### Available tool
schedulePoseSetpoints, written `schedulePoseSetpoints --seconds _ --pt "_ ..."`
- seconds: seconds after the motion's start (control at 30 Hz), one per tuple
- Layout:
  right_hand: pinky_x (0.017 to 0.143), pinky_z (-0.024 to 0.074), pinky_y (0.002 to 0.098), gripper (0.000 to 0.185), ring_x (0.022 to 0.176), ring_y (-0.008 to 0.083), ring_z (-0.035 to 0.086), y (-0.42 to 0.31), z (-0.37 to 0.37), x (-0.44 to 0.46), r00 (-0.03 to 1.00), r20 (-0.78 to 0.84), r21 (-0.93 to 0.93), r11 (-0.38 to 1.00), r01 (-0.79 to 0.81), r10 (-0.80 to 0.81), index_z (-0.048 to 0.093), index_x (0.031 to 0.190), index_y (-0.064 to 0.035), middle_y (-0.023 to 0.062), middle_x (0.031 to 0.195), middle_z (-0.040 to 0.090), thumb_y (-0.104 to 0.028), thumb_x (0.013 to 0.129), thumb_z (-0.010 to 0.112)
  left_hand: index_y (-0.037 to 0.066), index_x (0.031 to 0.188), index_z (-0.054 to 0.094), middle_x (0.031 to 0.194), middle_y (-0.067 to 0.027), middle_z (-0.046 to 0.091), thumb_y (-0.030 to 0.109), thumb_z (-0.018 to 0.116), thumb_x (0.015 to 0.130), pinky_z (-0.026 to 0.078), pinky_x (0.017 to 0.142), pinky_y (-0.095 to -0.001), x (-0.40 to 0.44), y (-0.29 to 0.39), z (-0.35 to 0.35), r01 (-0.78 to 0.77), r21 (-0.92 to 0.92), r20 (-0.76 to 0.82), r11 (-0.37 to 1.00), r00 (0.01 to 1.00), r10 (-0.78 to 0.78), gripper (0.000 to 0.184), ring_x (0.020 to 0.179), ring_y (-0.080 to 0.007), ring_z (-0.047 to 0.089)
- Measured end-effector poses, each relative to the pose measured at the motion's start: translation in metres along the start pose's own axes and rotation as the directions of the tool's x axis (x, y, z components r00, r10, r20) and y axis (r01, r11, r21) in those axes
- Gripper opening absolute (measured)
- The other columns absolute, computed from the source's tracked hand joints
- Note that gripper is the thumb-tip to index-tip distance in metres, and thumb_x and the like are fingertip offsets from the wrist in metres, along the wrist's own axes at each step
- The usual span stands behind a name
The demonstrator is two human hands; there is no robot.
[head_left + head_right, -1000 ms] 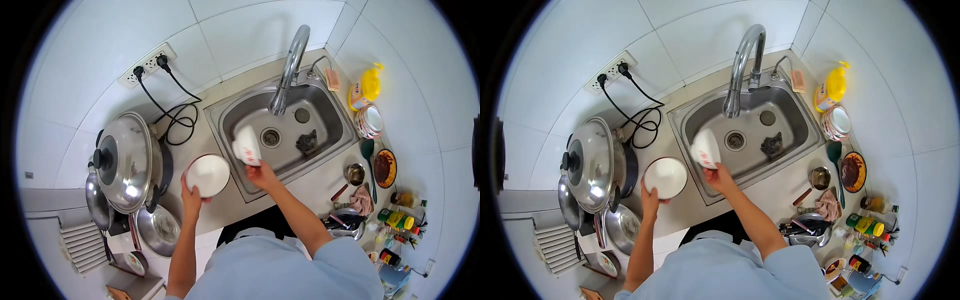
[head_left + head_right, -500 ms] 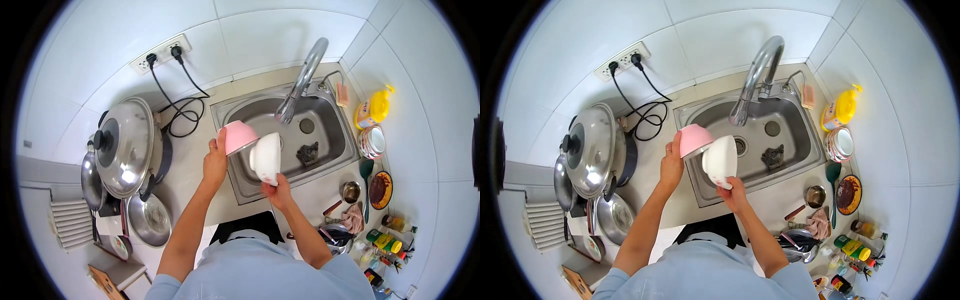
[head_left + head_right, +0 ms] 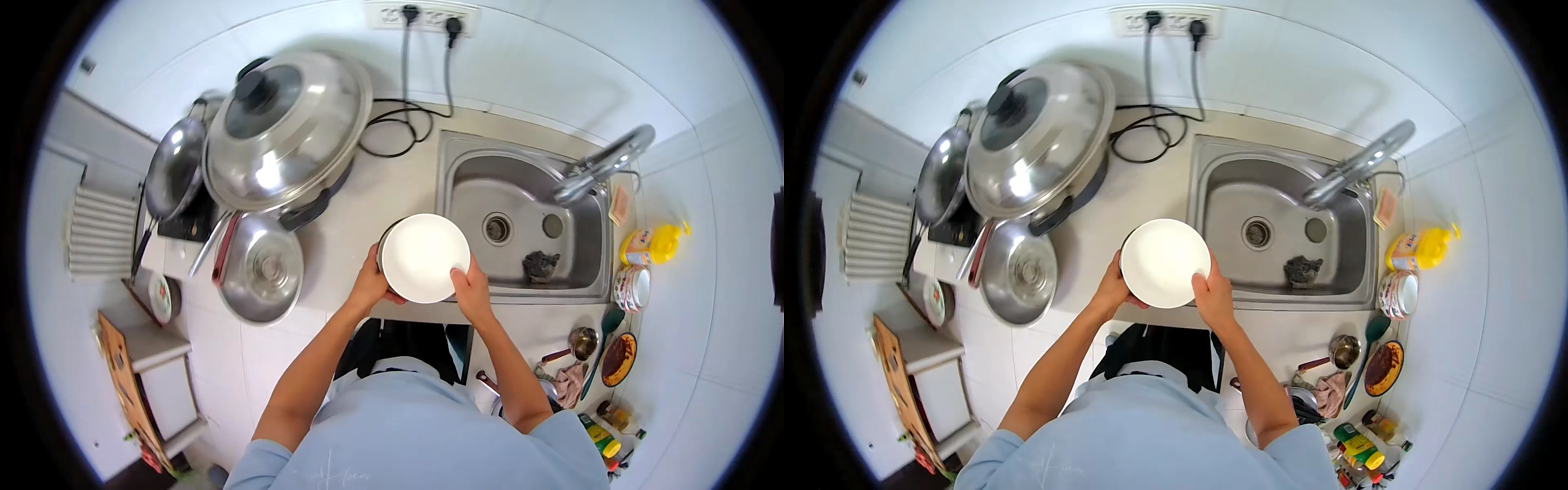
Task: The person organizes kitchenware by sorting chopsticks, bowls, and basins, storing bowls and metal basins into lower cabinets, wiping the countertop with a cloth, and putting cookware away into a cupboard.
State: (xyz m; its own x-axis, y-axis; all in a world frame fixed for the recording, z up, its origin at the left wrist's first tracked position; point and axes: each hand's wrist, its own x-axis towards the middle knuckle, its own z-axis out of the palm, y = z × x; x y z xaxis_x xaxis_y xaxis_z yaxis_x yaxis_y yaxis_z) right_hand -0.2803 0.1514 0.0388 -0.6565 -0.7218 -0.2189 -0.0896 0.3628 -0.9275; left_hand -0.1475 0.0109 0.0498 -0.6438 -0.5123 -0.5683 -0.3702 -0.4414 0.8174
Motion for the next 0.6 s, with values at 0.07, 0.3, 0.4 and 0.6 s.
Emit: schedulePoseSetpoints --seconds 0.07,0.3,0.4,0.6 --pt "0.079 0.0421 0.0356 0.046 0.088 0.0308 0.056 -0.015 0.016 -0.008 0.998 0.053 -0.013 1.0 -0.016 0.017 0.037 0.121 -0.0001 0.0225 0.098 0.056 -0.013 0.077 0.039 0.008 0.129 0.017 0.098 -0.0204 0.054 0.008 0.046 0.08 0.054 0.045 -0.0325 -0.017 -0.005 -0.019 -0.013 -0.016 -0.045 1.0 0.999 0.012 0.056 0.061 -0.028 0.062" --pt "0.043 0.0397 0.0241 0.039 0.046 0.0121 0.049 -0.047 0.105 -0.057 0.959 0.28 -0.004 0.999 -0.05 0.049 0.044 0.112 0.0019 0.0084 0.071 0.056 -0.024 0.083 0.045 0.009 0.129 0.016 0.089 -0.0222 0.057 0.002 0.037 0.081 0.053 0.045 -0.0333 -0.105 -0.045 -0.103 -0.119 -0.005 -0.25 0.993 0.962 0.114 0.053 0.05 -0.03 0.06" --pt "0.043 0.0388 0.0219 0.039 0.046 0.0086 0.045 -0.065 0.156 -0.106 0.927 0.364 0.038 0.993 -0.107 0.086 0.044 0.113 0.001 0.0058 0.071 0.055 -0.026 0.085 0.046 0.01 0.128 0.02 0.096 -0.021 0.055 0.002 0.039 0.08 0.053 0.045 -0.0322 -0.163 -0.076 -0.15 -0.085 -0.186 -0.25 0.979 0.968 0.036 0.053 0.058 -0.0282 0.062" --pt "0.05 0.0436 0.0241 0.04 0.054 0.0125 0.052 -0.025 0.256 -0.168 0.818 0.531 -0.013 0.966 -0.257 0.224 0.045 0.114 -0.0033 0.0071 0.076 0.058 -0.028 0.084 0.049 0.008 0.128 0.02 0.104 -0.0189 0.05 0.003 0.043 0.078 0.054 0.046 -0.0305 -0.276 -0.167 -0.248 -0.021 -0.436 -0.251 0.9 0.963 -0.099 0.056 0.07 -0.027 0.062"
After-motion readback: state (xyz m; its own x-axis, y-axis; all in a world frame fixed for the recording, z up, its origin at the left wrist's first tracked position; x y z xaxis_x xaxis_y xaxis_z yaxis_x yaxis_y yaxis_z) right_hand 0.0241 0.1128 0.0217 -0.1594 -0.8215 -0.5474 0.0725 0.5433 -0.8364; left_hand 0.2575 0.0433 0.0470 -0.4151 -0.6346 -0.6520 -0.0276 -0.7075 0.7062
